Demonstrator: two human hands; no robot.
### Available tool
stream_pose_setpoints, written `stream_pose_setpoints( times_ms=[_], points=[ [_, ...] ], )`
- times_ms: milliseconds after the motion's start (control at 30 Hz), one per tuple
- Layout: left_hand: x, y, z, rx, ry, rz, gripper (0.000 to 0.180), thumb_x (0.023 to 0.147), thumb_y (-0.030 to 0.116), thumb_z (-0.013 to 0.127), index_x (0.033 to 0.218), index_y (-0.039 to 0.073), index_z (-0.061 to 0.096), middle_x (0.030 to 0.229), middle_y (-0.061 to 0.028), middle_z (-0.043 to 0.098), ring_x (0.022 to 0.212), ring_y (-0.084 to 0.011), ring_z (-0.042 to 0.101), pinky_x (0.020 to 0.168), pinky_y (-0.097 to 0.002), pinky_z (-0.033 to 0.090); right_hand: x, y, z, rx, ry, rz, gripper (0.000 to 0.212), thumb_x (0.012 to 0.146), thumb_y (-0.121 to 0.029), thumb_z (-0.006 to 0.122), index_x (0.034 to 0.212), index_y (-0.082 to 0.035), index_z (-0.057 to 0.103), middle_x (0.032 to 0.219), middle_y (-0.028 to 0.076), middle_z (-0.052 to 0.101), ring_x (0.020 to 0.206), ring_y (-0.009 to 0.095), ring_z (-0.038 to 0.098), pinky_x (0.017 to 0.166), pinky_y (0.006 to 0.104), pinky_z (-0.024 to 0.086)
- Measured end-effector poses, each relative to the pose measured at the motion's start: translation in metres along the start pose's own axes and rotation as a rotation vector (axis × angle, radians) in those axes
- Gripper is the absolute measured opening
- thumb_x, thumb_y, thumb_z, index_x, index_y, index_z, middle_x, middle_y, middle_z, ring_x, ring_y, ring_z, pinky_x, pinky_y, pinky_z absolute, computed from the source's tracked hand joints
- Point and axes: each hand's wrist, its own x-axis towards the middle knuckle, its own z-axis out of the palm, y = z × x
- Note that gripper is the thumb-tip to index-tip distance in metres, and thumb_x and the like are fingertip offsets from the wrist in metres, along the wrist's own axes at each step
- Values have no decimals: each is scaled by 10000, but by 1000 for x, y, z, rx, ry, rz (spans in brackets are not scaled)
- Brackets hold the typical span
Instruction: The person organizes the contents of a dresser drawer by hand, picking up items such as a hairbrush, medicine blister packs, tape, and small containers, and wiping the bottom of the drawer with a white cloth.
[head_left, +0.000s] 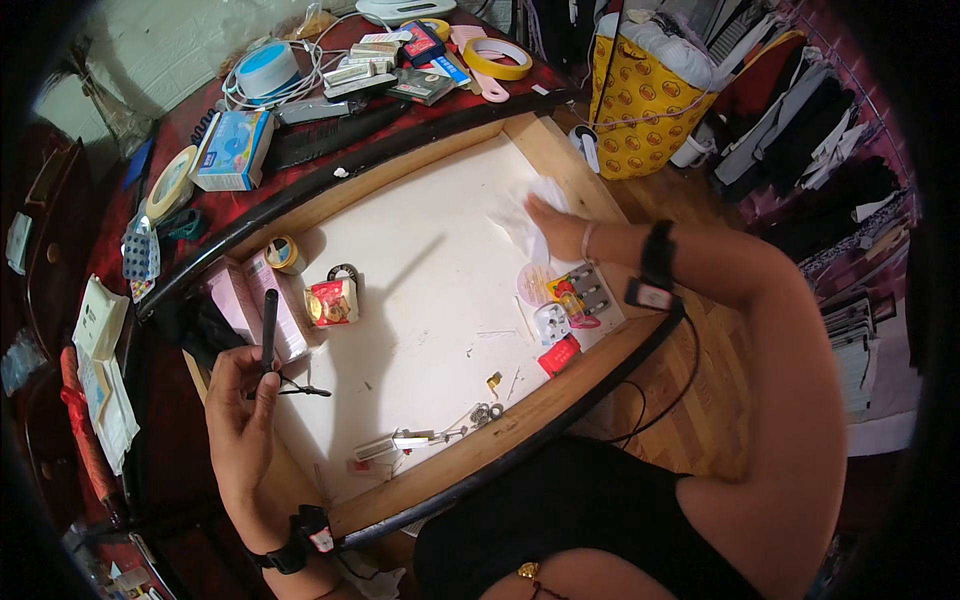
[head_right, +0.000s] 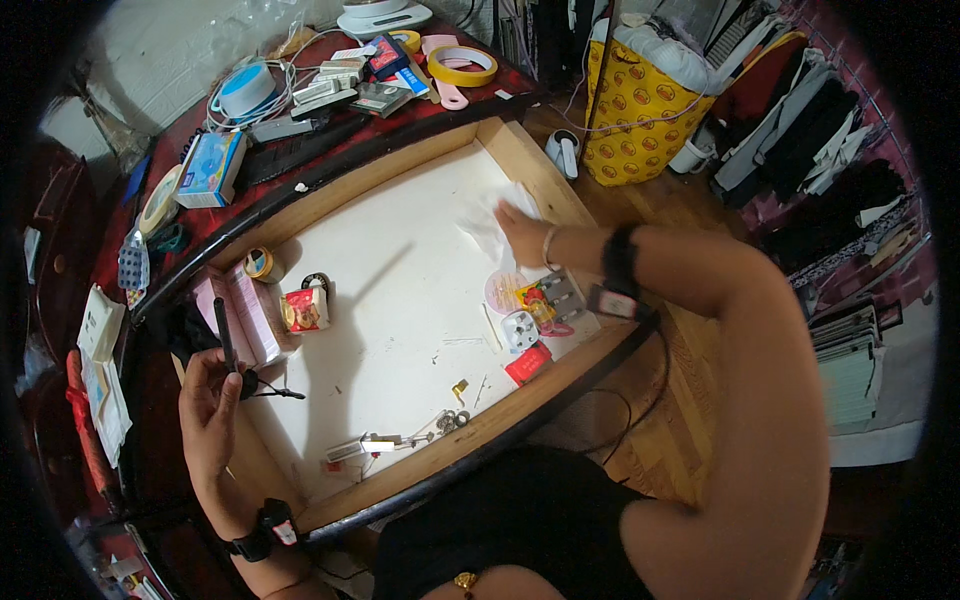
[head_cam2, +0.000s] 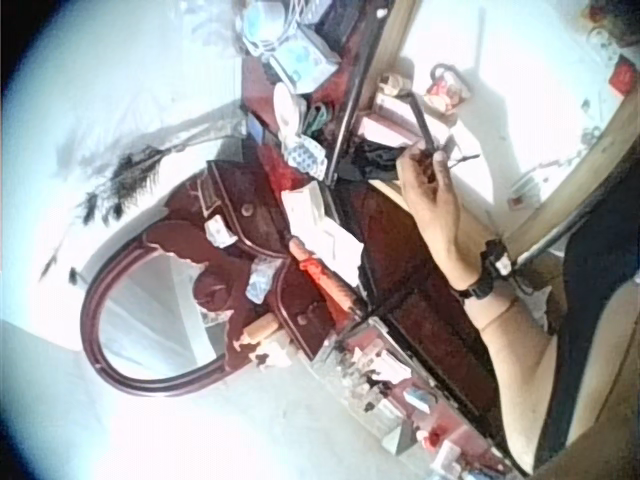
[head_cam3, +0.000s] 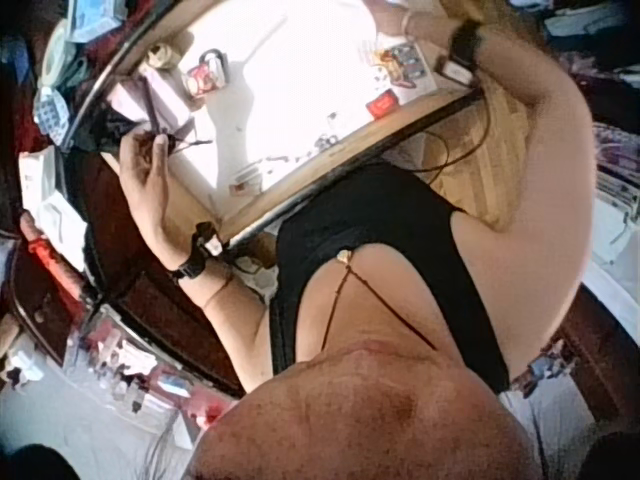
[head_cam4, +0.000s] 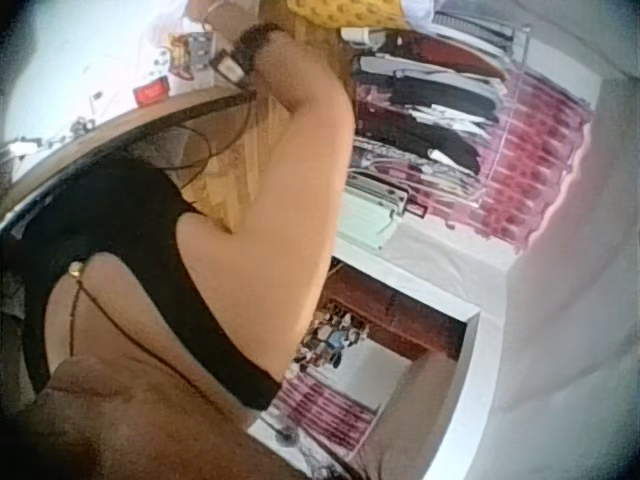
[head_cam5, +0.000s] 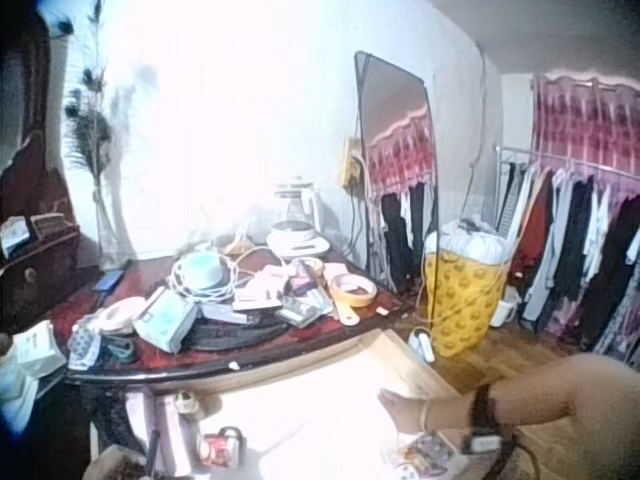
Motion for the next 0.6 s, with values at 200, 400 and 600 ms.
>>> stream_pose_setpoints(
  times_ms=[200, 400, 600],
  points=[
    [3, -9, 1, -166, -7, 12, 188, 876, 21, 541, 1057, -1, 498, 943, -44, 547, 891, -108, 513, 809, -233, 400, 111, -35, -10, 139, 441, 194, 594, 792, -127, 445, 1366, -66, 306, 1460, 222, 138, 1363, 354, 111, 1088, 481, 136],
    [1, -13, 0, -194, 0, -23, 180, 869, 50, 572, 1039, 26, 516, 976, -22, 531, 950, -124, 517, 872, -260, 389, 93, -90, 23, 66, 361, -323, 512, 771, -41, 463, 1278, -112, 447, 1415, 134, 320, 1330, 315, 231, 1052, 457, 213],
    [-1, -17, -4, -226, 4, -14, 187, 879, 53, 558, 1058, 26, 512, 970, -25, 543, 941, -121, 520, 862, -248, 389, 3, -108, 41, 322, -104, -588, 432, 821, 74, 387, 1213, -37, 532, 1339, 86, 450, 1305, 218, 329, 1088, 274, 235]
  ],
)
